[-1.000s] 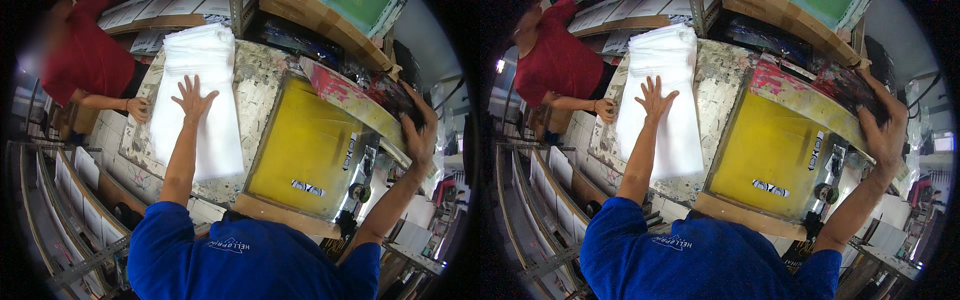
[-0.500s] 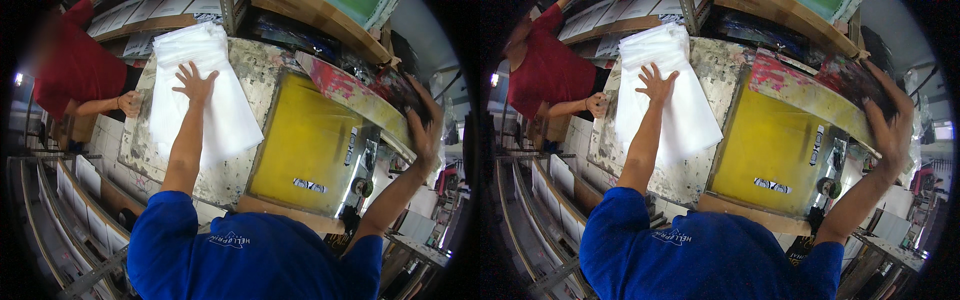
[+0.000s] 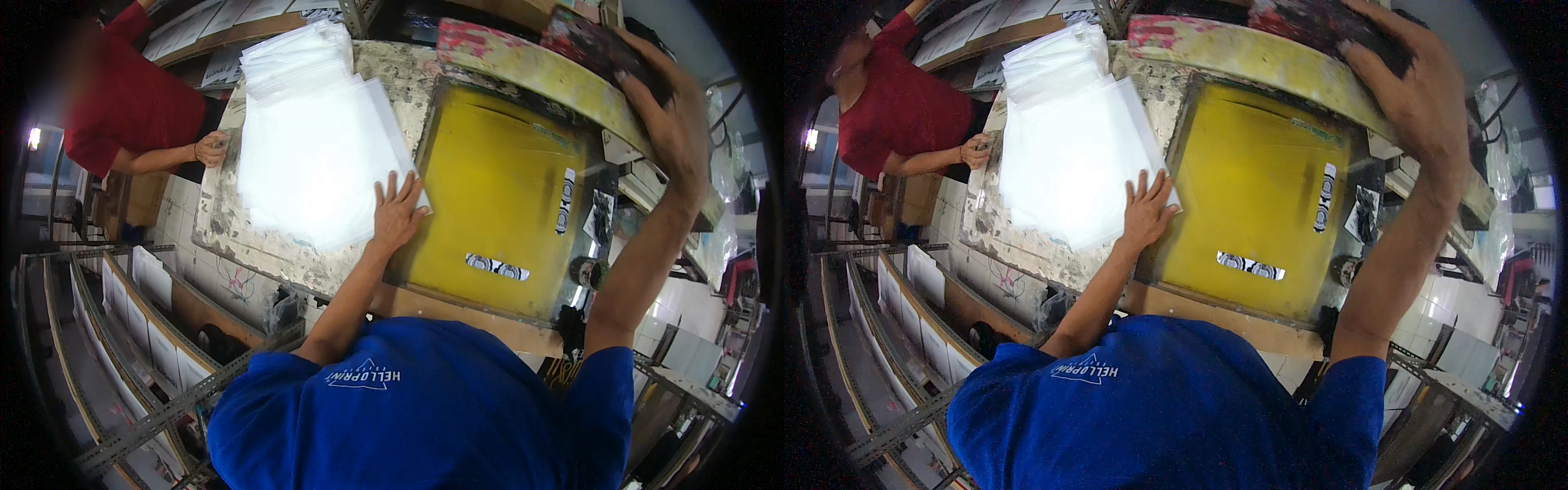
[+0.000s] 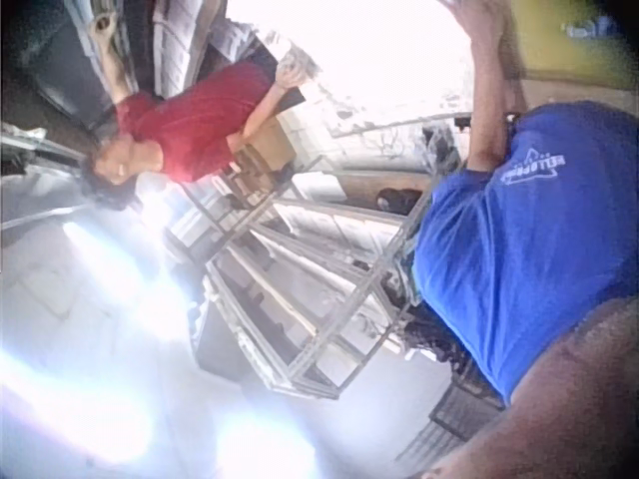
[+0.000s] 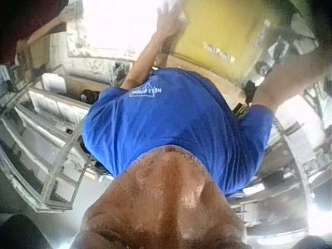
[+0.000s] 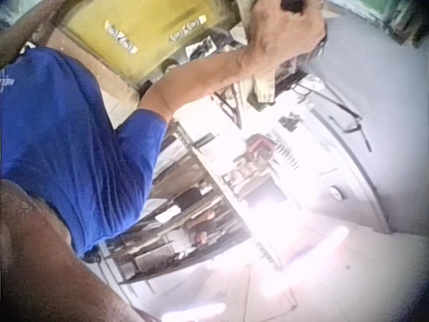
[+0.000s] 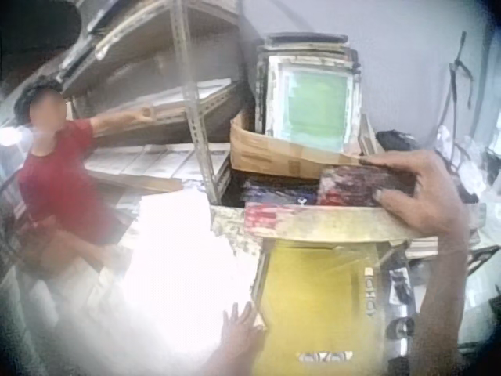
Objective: The person performs screen printing by placing sheets of paper onto a printing bed, lowering the screen frame, and using a squeegee to apply ink across the stencil.
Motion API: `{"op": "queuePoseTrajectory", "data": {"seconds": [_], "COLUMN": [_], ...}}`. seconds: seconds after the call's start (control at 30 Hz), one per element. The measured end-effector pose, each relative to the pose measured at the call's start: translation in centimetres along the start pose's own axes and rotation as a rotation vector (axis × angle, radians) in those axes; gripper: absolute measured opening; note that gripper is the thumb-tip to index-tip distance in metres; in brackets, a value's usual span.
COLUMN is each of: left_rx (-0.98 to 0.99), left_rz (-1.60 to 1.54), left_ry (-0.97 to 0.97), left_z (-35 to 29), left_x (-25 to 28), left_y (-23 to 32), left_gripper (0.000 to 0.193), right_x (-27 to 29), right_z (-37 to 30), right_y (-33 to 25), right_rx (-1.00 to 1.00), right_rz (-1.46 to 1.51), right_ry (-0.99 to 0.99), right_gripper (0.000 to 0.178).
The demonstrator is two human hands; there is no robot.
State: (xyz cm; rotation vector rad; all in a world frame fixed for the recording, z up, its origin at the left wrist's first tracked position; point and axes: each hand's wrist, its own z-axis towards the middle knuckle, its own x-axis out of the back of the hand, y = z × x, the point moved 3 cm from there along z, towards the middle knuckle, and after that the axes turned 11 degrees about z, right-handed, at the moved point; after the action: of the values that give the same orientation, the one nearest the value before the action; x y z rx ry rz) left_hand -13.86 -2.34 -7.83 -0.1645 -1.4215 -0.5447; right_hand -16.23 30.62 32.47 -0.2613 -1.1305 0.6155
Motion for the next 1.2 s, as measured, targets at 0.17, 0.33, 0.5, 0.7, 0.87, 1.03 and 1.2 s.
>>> {"op": "queuePoseTrajectory", "data": {"seconds": [0.17,0.33,0.5,0.7,0.87,1.03,1.2], "left_rx": [-0.168,-0.424,-0.569,-0.636,-0.67,-0.689,-0.716], "left_rz": [-0.068,-0.041,0.025,-0.066,-0.094,-0.092,-0.084], "left_ry": [-0.005,-0.134,-0.166,-0.272,-0.286,-0.252,-0.225], "left_z": [3.7,5.1,4.5,3.1,2.3,1.7,1.1], "left_x": [-2.9,-4.0,-5.8,-5.6,-5.7,-5.8,-5.9], "left_y": [6.0,15.3,21.6,24.6,25.4,25.7,25.7], "left_gripper": [0.055,0.053,0.056,0.056,0.058,0.058,0.062], "right_x": [-0.3,0.6,0.5,1.0,1.3,0.7,0.1], "right_z": [0.2,0.7,0.5,1.2,0.4,0.0,0.7], "right_y": [-1.8,-1.3,-2.8,-2.5,-2.0,-2.6,-1.4], "right_rx": [0.042,-0.057,0.12,-0.086,0.012,0.033,0.08], "right_rz": [-0.006,-0.037,-0.112,-0.035,0.047,-0.042,-0.084], "right_ry": [0.107,0.101,0.142,0.013,0.008,0.07,0.109], "right_gripper": [0.044,0.04,0.044,0.044,0.045,0.045,0.045]}}
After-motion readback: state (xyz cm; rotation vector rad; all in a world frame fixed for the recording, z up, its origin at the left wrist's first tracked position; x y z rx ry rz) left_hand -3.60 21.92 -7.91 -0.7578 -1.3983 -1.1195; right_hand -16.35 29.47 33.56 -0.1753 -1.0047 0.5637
